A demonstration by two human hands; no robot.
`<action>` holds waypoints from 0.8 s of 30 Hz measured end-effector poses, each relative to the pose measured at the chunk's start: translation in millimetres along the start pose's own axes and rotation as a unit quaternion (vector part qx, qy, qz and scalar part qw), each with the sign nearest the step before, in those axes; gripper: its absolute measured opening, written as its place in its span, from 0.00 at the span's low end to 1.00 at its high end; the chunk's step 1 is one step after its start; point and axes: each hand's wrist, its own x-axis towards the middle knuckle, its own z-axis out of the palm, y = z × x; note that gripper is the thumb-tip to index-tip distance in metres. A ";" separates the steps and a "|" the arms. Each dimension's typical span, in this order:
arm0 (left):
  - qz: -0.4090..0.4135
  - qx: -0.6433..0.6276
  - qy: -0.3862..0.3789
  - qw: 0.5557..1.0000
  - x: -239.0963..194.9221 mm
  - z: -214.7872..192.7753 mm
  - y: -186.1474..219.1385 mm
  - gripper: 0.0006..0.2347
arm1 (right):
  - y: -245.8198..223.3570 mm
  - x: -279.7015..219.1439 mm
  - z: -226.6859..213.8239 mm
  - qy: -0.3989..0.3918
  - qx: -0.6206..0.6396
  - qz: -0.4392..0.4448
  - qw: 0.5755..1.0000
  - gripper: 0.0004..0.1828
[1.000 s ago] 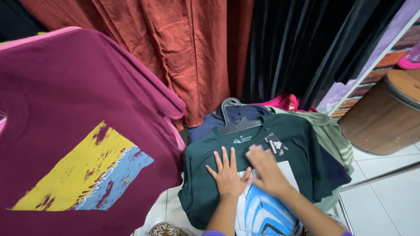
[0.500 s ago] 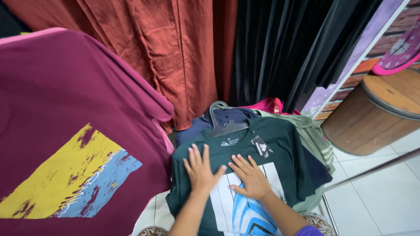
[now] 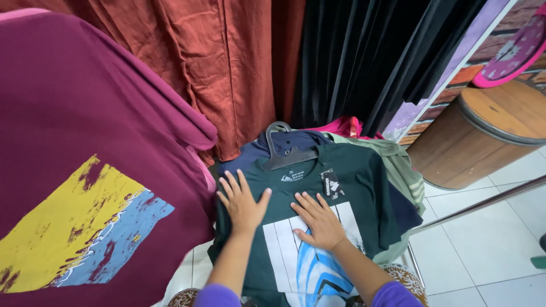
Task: The person folds a dark green t-shirt and hangs it on a clothing rack. They then fold a navy blue polo shirt, place it on a pink hanger, and button the collar.
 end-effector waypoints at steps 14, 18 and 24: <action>0.069 -0.063 0.056 0.994 -124.3 27.8 16.2 0.38 | -36.8 -11.4 -21.0 -0.019 0.005 0.097 0.995 0.38; 0.063 -0.041 0.028 0.997 -143.0 34.8 -9.2 0.37 | -33.6 -78.5 5.5 -0.033 -0.143 0.204 0.968 0.44; -0.010 0.004 0.000 1.000 -185.7 52.7 -63.6 0.40 | 14.0 -100.2 -11.2 0.012 -0.143 0.438 0.888 0.46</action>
